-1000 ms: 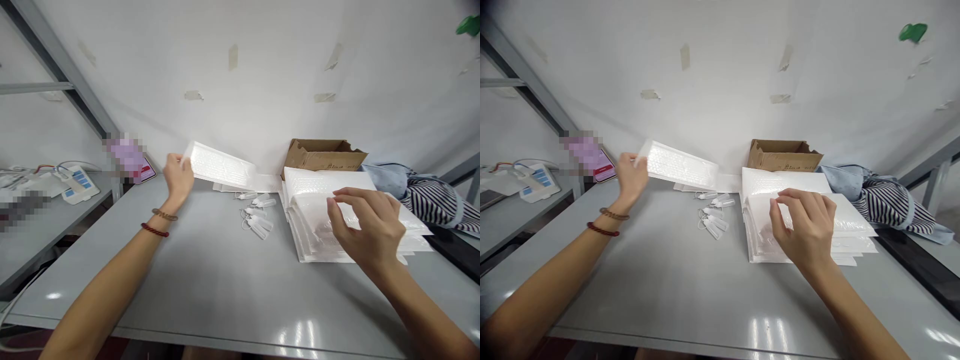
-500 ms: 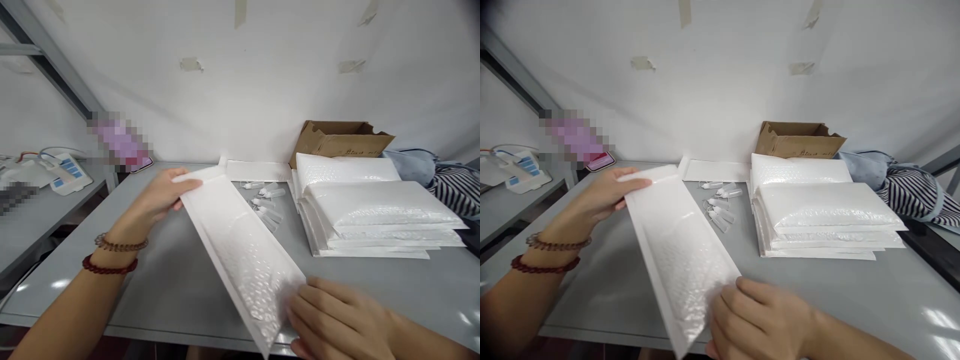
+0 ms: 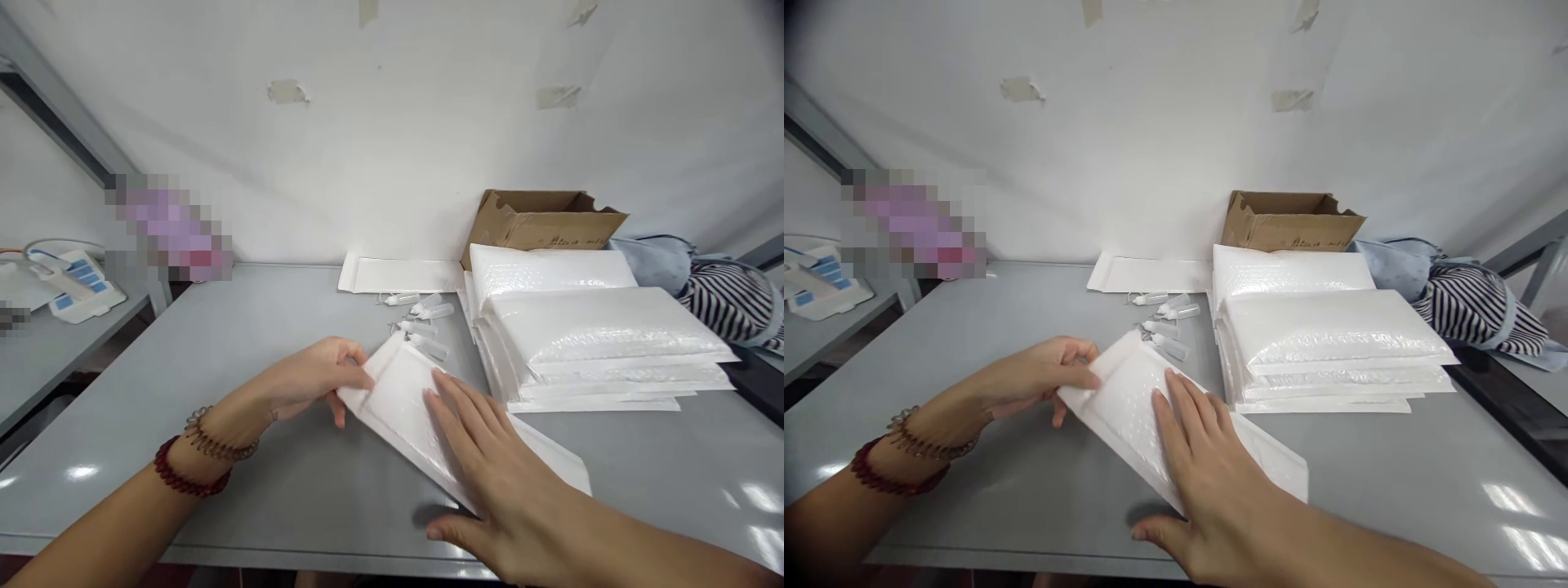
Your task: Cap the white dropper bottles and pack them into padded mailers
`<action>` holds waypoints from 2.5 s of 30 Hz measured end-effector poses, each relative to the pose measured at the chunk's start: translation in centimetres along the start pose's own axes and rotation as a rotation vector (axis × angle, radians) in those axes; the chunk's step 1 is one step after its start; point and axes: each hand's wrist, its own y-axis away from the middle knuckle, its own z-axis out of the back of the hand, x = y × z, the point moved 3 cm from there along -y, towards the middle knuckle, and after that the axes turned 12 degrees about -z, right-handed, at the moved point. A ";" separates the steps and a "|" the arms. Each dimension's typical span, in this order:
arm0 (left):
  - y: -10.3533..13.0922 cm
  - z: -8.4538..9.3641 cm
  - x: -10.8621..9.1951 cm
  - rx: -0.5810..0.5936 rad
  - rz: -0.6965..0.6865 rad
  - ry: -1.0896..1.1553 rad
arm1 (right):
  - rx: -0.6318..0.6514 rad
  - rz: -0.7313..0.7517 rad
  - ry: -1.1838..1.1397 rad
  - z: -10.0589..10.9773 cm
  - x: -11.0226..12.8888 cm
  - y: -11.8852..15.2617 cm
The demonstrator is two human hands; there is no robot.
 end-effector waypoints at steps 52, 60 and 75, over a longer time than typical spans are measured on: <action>-3.3 -2.4 2.3 -0.192 -0.797 -1.144 | 0.056 -0.120 -0.229 0.1 -0.5 -1.1; -1.7 0.4 -0.3 -0.263 -0.676 -0.706 | 0.080 -0.134 -0.225 -0.1 -0.7 -0.9; 0.6 -1.3 -0.9 0.189 -0.453 -0.869 | 0.062 -0.136 -0.266 -0.2 -0.5 -1.4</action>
